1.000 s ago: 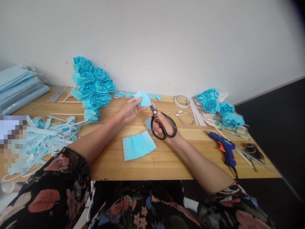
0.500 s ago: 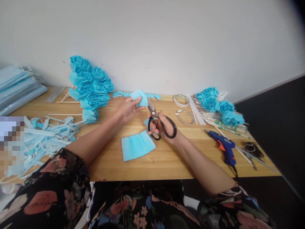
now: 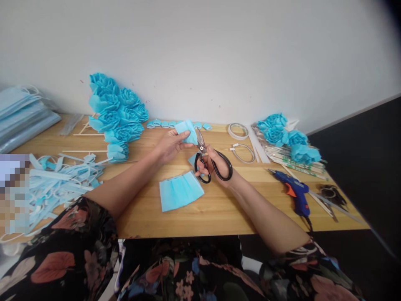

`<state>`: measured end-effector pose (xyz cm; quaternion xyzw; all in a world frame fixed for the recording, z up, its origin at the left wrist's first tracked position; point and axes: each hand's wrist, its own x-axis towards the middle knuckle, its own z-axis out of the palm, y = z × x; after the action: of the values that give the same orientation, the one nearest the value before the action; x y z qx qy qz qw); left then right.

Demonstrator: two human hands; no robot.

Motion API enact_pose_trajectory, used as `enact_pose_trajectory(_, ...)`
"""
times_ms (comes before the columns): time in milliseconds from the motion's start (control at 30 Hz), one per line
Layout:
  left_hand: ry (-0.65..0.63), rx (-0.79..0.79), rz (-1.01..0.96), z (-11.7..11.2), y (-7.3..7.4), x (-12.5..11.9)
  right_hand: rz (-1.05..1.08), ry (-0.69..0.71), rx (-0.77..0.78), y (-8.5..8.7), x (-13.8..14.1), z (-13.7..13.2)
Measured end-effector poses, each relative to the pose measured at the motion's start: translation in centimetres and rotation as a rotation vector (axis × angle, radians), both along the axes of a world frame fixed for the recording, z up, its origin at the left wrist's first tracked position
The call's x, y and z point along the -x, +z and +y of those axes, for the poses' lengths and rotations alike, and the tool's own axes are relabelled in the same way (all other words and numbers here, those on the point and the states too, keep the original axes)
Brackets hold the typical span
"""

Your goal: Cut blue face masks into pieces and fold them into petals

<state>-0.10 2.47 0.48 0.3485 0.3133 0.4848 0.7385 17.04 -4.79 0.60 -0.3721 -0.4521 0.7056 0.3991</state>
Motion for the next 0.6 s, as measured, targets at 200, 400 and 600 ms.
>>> enact_pose_trajectory(200,-0.011,0.000,0.008,-0.03,-0.15,-0.08,-0.041,-0.044,-0.046,-0.43,-0.16,0.24)
enact_pose_trajectory(400,-0.005,0.061,0.002,-0.05,-0.20,-0.05,-0.033,-0.119,-0.093,-0.19,0.24,0.06)
enact_pose_trajectory(600,-0.019,0.067,-0.010,-0.06,-0.09,-0.03,-0.037,-0.169,-0.116,-0.01,0.56,-0.15)
